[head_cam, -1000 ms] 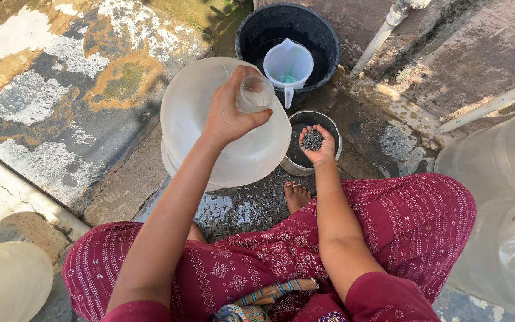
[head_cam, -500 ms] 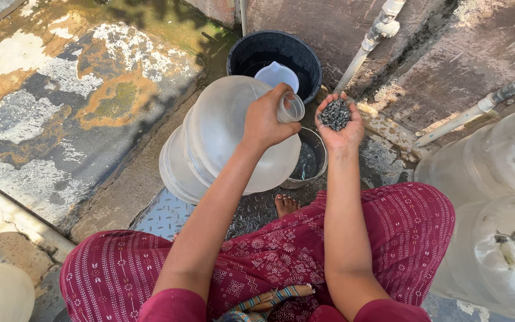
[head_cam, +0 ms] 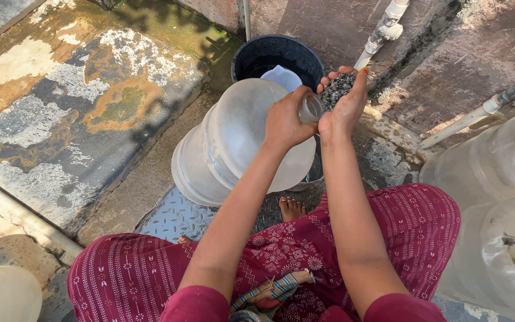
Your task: The person cleans the interior and exterior of a large plastic water jug using a brush, a sponge, and a container of small dark particles for scrubbing.
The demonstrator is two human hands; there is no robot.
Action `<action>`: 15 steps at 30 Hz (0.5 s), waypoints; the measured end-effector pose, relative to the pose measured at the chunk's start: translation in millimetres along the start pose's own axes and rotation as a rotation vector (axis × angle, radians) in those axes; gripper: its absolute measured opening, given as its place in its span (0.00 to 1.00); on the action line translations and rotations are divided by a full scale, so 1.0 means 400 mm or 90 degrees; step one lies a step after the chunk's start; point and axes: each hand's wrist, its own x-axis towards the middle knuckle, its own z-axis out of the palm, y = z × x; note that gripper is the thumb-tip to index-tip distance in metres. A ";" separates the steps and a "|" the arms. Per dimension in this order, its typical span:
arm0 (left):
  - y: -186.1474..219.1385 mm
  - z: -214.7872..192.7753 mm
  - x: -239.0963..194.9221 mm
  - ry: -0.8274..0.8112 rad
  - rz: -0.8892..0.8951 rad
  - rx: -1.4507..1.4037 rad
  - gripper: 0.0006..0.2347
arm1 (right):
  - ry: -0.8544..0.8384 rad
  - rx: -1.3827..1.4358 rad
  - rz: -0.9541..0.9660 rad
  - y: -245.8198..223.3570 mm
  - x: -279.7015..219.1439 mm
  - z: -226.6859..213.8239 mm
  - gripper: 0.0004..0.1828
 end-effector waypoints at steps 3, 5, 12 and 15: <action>0.005 0.010 -0.001 0.003 -0.001 -0.003 0.22 | -0.019 -0.011 0.016 -0.007 0.010 -0.002 0.19; 0.008 0.013 0.000 -0.005 -0.009 0.001 0.22 | -0.024 -0.018 0.055 -0.012 0.018 -0.008 0.16; 0.022 0.001 -0.003 0.004 -0.023 0.003 0.20 | -0.051 -0.014 0.083 -0.016 0.020 -0.025 0.10; 0.026 -0.011 -0.001 0.009 -0.027 -0.001 0.20 | -0.116 -0.013 0.076 -0.021 0.013 -0.018 0.09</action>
